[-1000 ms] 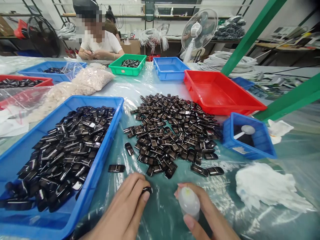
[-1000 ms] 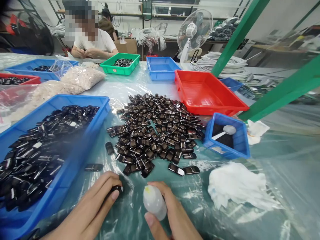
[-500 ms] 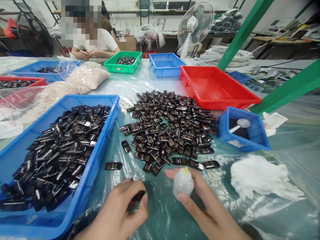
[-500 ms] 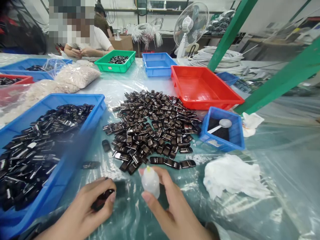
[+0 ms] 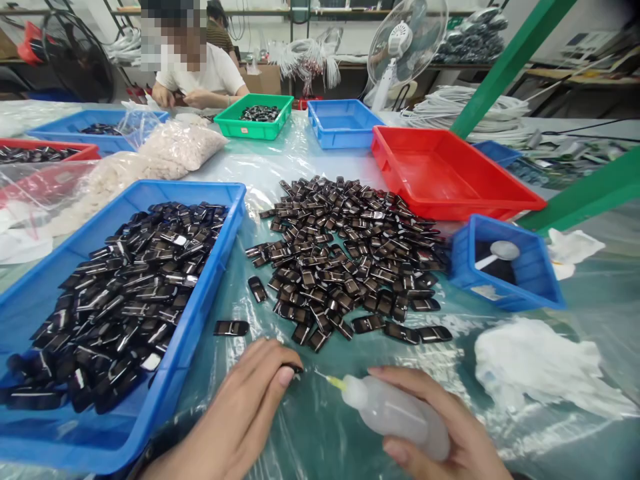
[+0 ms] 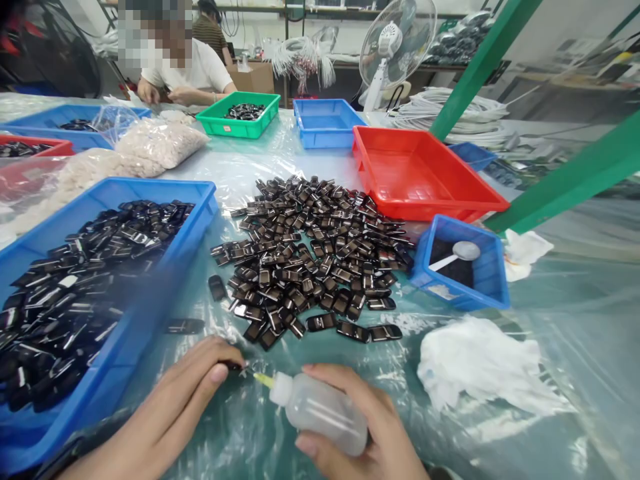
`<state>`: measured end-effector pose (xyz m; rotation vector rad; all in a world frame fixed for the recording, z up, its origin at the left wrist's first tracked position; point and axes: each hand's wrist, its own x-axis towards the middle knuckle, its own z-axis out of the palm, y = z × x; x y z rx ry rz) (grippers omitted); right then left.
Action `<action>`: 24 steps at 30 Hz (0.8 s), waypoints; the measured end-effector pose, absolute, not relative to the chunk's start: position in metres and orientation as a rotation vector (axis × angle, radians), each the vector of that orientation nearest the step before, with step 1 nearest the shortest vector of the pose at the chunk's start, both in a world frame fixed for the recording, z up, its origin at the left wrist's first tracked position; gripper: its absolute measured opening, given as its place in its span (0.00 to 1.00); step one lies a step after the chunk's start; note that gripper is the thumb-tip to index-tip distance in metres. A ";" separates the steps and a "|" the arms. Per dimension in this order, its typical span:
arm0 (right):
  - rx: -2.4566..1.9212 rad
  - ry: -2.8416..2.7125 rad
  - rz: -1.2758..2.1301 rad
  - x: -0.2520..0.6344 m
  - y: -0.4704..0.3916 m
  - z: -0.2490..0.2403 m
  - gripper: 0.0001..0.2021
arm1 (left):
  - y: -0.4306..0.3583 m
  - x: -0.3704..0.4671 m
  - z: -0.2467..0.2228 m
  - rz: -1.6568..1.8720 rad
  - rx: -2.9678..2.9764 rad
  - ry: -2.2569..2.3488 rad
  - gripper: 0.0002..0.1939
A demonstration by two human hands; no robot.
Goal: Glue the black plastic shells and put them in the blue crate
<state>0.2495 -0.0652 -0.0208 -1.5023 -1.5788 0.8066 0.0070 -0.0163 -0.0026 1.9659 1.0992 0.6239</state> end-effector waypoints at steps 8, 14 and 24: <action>-1.563 -1.602 0.691 0.255 -0.067 -0.027 0.15 | -0.014 0.005 -0.007 0.623 1.841 1.120 0.10; -1.497 -1.672 0.642 0.255 -0.063 -0.025 0.17 | -0.016 0.007 -0.003 0.636 1.790 1.090 0.11; -1.375 -1.851 0.603 0.261 -0.064 -0.032 0.20 | -0.016 0.005 -0.002 0.594 1.909 0.933 0.14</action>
